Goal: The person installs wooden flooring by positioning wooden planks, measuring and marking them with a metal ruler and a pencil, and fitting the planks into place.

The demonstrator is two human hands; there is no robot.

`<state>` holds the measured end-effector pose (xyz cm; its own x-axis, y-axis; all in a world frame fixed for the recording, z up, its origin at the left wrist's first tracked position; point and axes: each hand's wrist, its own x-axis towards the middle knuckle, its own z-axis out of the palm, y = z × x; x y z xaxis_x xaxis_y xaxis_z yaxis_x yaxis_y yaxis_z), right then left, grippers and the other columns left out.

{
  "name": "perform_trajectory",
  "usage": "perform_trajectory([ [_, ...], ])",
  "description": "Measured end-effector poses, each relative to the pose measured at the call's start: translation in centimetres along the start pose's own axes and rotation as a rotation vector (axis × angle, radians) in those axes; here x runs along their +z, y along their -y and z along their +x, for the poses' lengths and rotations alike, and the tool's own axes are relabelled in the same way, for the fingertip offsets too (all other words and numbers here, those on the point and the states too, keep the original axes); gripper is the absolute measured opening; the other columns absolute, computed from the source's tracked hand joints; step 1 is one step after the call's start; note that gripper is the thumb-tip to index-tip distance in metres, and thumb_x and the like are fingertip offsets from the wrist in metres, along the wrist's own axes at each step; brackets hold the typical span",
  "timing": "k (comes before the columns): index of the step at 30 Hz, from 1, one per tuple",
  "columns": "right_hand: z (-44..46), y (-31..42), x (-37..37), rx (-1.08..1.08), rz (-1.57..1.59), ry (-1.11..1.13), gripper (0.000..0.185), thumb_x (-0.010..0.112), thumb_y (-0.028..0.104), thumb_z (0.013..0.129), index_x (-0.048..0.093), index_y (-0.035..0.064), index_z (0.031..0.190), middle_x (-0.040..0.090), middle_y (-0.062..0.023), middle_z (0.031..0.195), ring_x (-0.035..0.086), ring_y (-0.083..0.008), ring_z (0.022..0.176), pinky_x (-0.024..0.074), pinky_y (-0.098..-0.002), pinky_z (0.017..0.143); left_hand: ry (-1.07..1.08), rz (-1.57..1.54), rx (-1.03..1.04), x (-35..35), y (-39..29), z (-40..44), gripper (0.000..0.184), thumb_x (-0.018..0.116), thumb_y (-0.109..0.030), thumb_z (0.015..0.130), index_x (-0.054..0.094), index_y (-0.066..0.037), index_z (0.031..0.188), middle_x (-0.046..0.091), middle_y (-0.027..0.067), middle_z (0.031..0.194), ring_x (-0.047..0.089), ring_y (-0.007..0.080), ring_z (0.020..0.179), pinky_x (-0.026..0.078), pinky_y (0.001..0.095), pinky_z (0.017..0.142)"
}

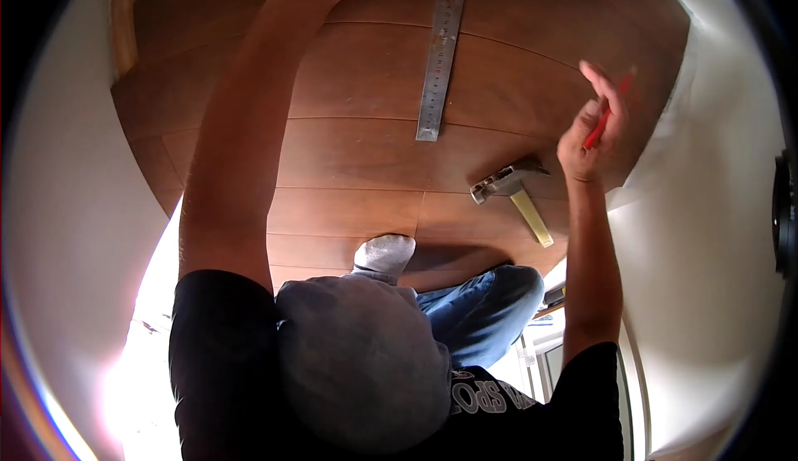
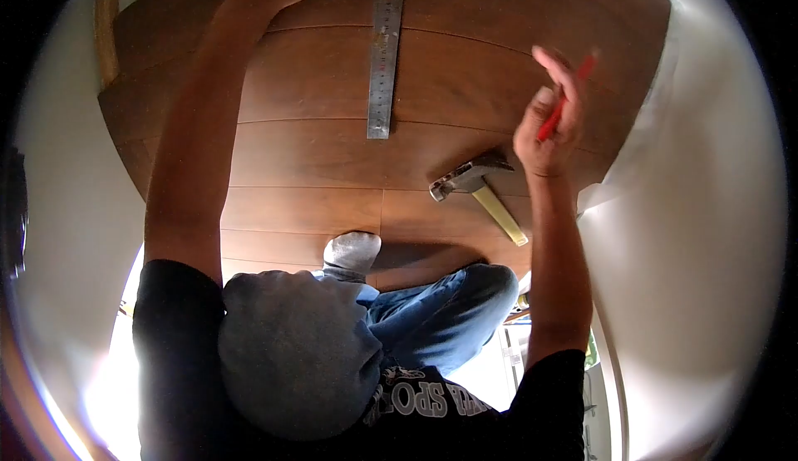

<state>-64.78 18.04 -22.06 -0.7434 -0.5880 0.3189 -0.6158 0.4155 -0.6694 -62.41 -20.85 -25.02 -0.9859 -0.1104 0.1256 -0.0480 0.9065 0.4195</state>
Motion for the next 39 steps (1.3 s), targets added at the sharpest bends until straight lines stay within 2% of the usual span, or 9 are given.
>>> perform_trajectory([
  [2,2.2,1.4,3.3,-0.023,0.087,-0.075,0.040,0.044,0.028,0.116,0.053,-0.0012,0.141,0.073,-0.0176,0.132,0.069,-0.0204,0.105,0.0538,-0.0346,0.094,0.019,-0.022,-0.004,0.0,-0.1,0.0,0.035,0.055,-0.026,0.109,0.064,-0.014,0.140,0.060,0.0094,0.133,0.055,0.0317,0.130,0.042,0.0482,0.113],
  [4,3.9,3.2,5.7,0.102,0.141,-0.124,0.036,0.046,0.025,0.114,0.061,-0.0010,0.135,0.075,-0.0155,0.121,0.071,-0.0197,0.094,0.0563,-0.0310,0.085,-0.011,-0.005,-0.009,0.1,-0.1,0.0,0.034,0.055,-0.026,0.109,0.065,-0.014,0.138,0.061,0.0093,0.133,0.056,0.0318,0.130,0.043,0.0470,0.113],
  [7,6.8,3.8,9.4,0.063,0.219,-0.180,0.041,0.043,0.025,0.115,0.063,-0.0053,0.135,0.071,-0.0167,0.123,0.074,-0.0244,0.105,0.0567,-0.0365,0.094,0.016,-0.025,-0.021,0.0,-0.1,0.2,0.033,0.055,-0.026,0.108,0.065,-0.014,0.138,0.061,0.0093,0.132,0.056,0.0321,0.128,0.043,0.0468,0.112],
  [9,6.8,2.2,11.5,0.058,0.357,-0.211,0.032,0.050,0.016,0.113,0.062,-0.0073,0.132,0.070,-0.0173,0.125,0.075,-0.0288,0.105,0.0619,-0.0377,0.090,0.008,-0.024,-0.012,0.2,0.1,0.3,0.034,0.056,-0.026,0.108,0.066,-0.014,0.138,0.061,0.0095,0.132,0.057,0.0325,0.128,0.044,0.0467,0.112],
  [12,6.3,1.6,12.6,0.132,0.353,-0.200,0.027,0.052,0.009,0.110,0.063,-0.0066,0.129,0.072,-0.0177,0.121,0.075,-0.0278,0.106,0.0620,-0.0364,0.090,0.001,-0.010,0.003,0.5,0.2,0.1,0.034,0.056,-0.026,0.108,0.066,-0.015,0.138,0.062,0.0101,0.131,0.057,0.0331,0.128,0.044,0.0468,0.112],
  [14,7.0,1.7,12.9,-0.004,0.205,-0.220,0.030,0.061,-0.001,0.099,0.069,0.0032,0.128,0.075,-0.0136,0.112,0.072,-0.0238,0.093,0.0591,-0.0351,0.084,-0.016,0.018,0.015,0.3,0.5,0.3,0.034,0.056,-0.026,0.107,0.066,-0.015,0.139,0.062,0.0103,0.131,0.057,0.0334,0.127,0.044,0.0469,0.112],
  [17,7.2,2.2,12.9,0.032,0.194,-0.203,0.035,0.064,-0.003,0.093,0.069,0.0042,0.127,0.075,-0.0136,0.113,0.072,-0.0255,0.097,0.0593,-0.0365,0.086,0.000,-0.006,0.009,-0.2,-0.1,0.2,0.035,0.057,-0.025,0.107,0.065,-0.015,0.139,0.062,0.0107,0.130,0.057,0.0339,0.126,0.044,0.0477,0.111],
  [21,7.6,2.5,12.9,-0.014,0.117,-0.162,0.040,0.069,0.000,0.092,0.068,0.0045,0.132,0.075,-0.0116,0.114,0.070,-0.0321,0.100,0.0581,-0.0405,0.090,-0.007,-0.011,0.015,-0.3,-0.2,0.4,0.036,0.058,-0.025,0.106,0.065,-0.015,0.140,0.062,0.0105,0.130,0.057,0.0332,0.125,0.045,0.0485,0.110],
  [39,8.0,2.0,13.3,-0.097,-0.068,-0.112,0.039,0.070,0.010,0.097,0.066,0.0069,0.135,0.076,-0.0091,0.111,0.070,-0.0294,0.099,0.0542,-0.0419,0.092,-0.004,0.032,0.026,-0.1,-0.1,0.1,0.036,0.057,-0.025,0.107,0.064,-0.014,0.140,0.061,0.0110,0.130,0.058,0.0330,0.124,0.045,0.0490,0.107],
])
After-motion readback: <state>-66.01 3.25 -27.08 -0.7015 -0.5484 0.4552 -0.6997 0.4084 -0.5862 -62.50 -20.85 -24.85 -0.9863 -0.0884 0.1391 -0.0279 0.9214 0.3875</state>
